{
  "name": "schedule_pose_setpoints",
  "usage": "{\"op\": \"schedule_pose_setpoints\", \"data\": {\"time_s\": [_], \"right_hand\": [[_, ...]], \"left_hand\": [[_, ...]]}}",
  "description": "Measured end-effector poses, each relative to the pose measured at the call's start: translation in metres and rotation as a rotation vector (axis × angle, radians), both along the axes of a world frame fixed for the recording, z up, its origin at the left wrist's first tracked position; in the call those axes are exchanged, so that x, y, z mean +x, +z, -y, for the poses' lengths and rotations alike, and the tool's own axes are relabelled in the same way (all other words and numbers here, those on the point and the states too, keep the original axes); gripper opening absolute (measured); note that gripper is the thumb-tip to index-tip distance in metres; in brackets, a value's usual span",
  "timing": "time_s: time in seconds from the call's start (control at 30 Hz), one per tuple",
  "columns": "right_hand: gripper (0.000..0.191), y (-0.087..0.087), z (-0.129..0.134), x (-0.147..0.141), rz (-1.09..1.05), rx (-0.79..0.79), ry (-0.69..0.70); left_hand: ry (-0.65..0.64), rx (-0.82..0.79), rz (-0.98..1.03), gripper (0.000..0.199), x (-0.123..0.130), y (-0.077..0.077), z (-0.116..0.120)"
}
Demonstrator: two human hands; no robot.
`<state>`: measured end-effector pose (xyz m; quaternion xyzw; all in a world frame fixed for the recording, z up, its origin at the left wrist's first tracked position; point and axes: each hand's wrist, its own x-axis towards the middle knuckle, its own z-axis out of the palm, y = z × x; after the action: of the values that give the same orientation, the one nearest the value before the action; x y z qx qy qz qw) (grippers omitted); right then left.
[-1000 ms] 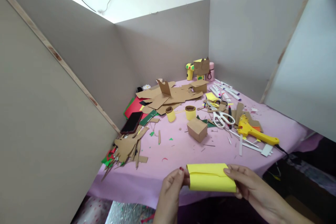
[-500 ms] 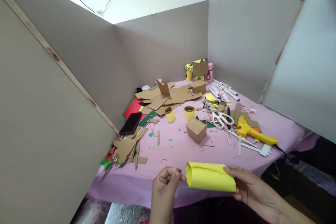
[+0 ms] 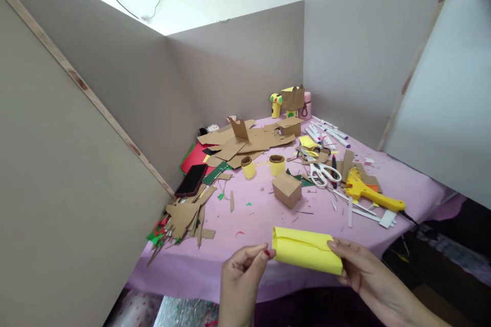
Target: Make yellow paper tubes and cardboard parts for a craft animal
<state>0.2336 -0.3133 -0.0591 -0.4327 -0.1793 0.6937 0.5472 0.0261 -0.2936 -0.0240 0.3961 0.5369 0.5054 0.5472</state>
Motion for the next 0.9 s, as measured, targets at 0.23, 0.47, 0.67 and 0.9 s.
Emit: {"op": "schedule_pose_setpoints", "data": {"time_s": [0.23, 0.47, 0.67, 0.9], "right_hand": [[0.014, 0.002, -0.001, 0.000, -0.002, -0.003, -0.006], [0.014, 0.001, 0.000, -0.002, -0.030, 0.014, 0.000], [0.015, 0.002, -0.001, -0.002, -0.053, -0.005, 0.005], [0.009, 0.004, -0.001, -0.002, -0.030, -0.002, -0.009]], "left_hand": [[0.077, 0.066, 0.050, 0.011, 0.004, -0.003, 0.001], [0.019, 0.128, 0.194, 0.031, 0.001, -0.014, -0.004], [0.053, 0.025, -0.005, 0.017, 0.002, -0.002, 0.002], [0.095, 0.063, 0.021, 0.017, 0.004, -0.002, 0.005]]}}
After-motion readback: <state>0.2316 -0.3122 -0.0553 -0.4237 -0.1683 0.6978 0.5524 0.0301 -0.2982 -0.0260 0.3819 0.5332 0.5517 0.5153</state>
